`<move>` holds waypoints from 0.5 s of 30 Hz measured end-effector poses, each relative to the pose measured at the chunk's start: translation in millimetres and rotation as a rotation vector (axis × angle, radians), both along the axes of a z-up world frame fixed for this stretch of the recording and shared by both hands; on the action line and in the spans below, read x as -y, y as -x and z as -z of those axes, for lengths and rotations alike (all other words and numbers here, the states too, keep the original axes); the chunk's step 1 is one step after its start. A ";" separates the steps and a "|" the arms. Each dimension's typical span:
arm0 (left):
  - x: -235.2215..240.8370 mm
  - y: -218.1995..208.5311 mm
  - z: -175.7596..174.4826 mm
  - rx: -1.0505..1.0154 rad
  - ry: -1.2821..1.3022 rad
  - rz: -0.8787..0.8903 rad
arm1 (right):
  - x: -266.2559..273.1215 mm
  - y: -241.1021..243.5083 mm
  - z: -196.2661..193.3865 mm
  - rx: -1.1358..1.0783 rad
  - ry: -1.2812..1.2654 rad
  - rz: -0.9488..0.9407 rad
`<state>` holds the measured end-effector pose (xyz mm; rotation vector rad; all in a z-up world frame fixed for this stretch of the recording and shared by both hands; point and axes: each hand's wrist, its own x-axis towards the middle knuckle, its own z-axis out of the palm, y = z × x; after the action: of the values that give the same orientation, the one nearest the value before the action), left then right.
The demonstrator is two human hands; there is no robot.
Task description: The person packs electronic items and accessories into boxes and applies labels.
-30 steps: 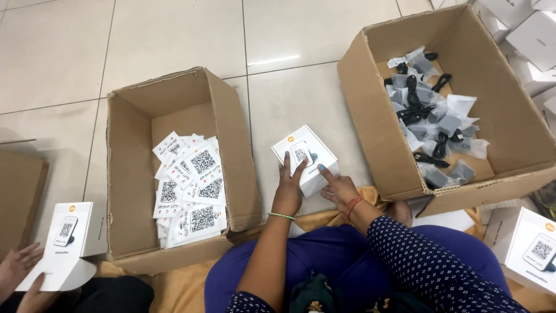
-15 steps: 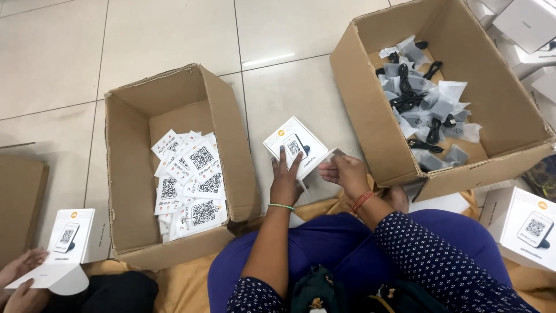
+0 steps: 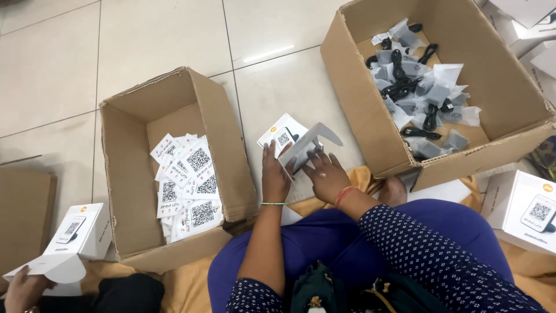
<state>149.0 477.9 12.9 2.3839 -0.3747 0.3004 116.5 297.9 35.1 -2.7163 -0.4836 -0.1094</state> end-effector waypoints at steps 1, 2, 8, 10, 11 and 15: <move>-0.7 -1.4 -1.1 0.051 0.100 -0.018 | -1.5 3.1 6.4 -0.003 0.060 -0.028; -1.5 -2.8 -2.1 0.102 0.201 -0.037 | -3.3 6.1 12.7 -0.007 0.120 -0.056; -2.3 -0.8 -6.0 -0.202 0.809 -0.081 | -6.5 8.4 37.7 -0.252 0.084 -0.189; -2.3 -0.9 -9.7 -0.259 0.829 -0.101 | -7.0 9.5 23.1 -0.244 0.051 -0.186; -2.4 -1.9 -11.6 -0.308 0.851 -0.122 | -7.4 8.8 15.8 -0.229 0.021 -0.187; -9.4 -5.1 -22.6 -0.314 0.596 -0.163 | -5.1 -0.2 -29.1 -0.179 -0.041 -0.123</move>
<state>154.1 487.3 35.5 1.8308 0.0571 0.0869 116.7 303.0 64.2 -2.6179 -0.5866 0.1542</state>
